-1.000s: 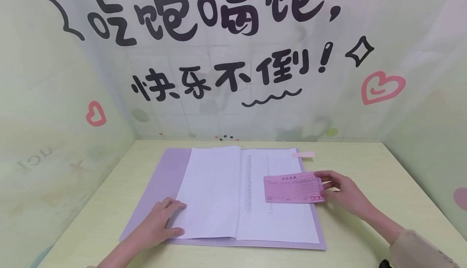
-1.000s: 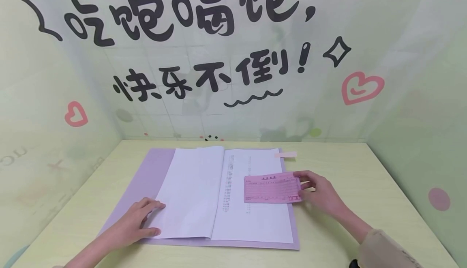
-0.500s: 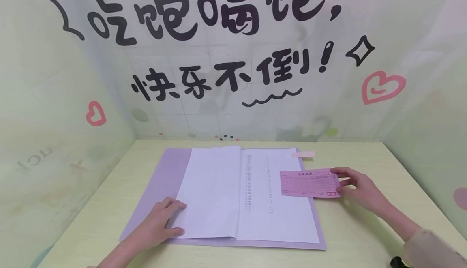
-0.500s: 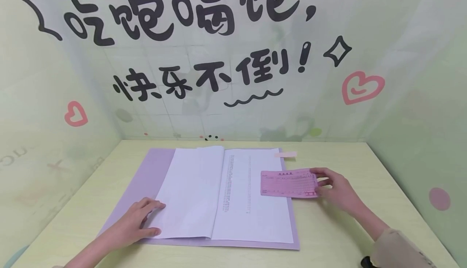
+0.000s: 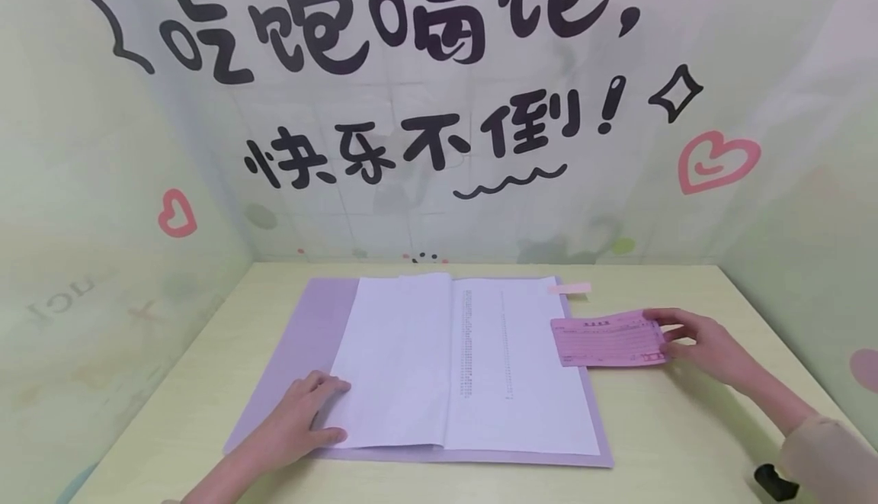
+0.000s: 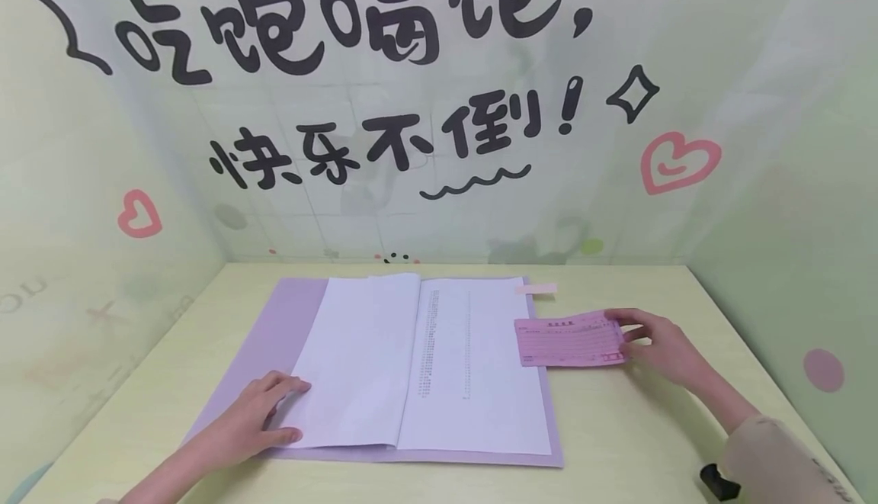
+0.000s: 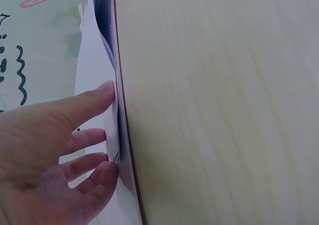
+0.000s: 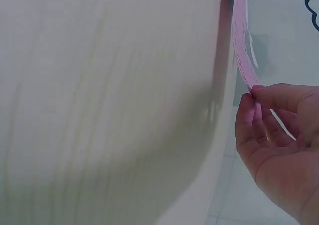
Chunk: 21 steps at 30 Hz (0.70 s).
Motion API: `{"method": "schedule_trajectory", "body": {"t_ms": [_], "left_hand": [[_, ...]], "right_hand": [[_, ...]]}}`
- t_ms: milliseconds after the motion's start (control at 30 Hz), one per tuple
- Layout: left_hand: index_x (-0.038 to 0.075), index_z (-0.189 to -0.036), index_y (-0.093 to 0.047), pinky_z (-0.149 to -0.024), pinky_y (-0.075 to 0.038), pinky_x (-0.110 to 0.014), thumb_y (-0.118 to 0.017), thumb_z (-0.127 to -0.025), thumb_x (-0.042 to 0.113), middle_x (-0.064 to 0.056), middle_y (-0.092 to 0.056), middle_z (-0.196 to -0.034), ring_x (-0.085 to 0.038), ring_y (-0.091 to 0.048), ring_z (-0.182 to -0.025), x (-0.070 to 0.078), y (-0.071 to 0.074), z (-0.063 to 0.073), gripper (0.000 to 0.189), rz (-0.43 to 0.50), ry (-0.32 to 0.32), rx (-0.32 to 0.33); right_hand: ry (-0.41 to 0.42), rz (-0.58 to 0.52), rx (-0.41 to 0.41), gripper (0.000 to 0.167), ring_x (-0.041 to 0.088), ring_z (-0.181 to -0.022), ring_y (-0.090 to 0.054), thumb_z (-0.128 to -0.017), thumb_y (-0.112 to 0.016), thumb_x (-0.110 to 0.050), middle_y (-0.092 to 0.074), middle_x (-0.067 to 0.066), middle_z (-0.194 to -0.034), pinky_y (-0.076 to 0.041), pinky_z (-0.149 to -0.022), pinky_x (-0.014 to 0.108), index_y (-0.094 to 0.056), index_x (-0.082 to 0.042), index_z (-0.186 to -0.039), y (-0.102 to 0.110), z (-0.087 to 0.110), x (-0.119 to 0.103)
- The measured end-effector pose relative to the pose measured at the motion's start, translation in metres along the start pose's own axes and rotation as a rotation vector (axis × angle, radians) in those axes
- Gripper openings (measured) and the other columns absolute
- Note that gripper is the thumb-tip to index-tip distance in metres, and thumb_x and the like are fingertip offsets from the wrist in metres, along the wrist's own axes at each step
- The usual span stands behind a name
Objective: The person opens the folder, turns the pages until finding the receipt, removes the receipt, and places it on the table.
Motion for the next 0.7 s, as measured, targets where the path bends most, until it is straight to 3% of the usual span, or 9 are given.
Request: {"method": "schedule_trajectory", "body": {"t_ms": [500, 700], "left_hand": [[0.014, -0.123, -0.062, -0.085, -0.049, -0.035, -0.084, -0.074, 0.031, 0.0, -0.056, -0.115, -0.017, -0.049, -0.101, -0.002, -0.002, 0.0, 0.056, 0.003, 0.008, -0.013], [0.014, -0.123, -0.062, -0.084, -0.048, -0.035, -0.084, -0.074, 0.032, -0.001, -0.056, -0.115, -0.016, -0.048, -0.1, -0.002, 0.0, 0.0, 0.056, 0.0, -0.007, -0.003]], "right_hand": [[-0.048, 0.105, -0.029, 0.051, -0.015, -0.088, -0.054, -0.081, -0.069, 0.003, -0.062, 0.03, -0.124, -0.052, -0.065, 0.02, -0.059, 0.003, -0.131, 0.015, 0.006, 0.027], [-0.076, 0.153, -0.049, 0.051, -0.003, -0.086, -0.061, -0.081, -0.07, 0.002, -0.064, 0.03, -0.12, -0.054, -0.066, 0.019, -0.059, 0.003, -0.13, 0.018, 0.006, 0.034]]}}
Point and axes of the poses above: each hand's wrist, its own z-axis away from the middle knuckle, its own y-axis out of the back of the hand, x = y × z, the point moved 4 cm from there along -z, towards the middle knuckle
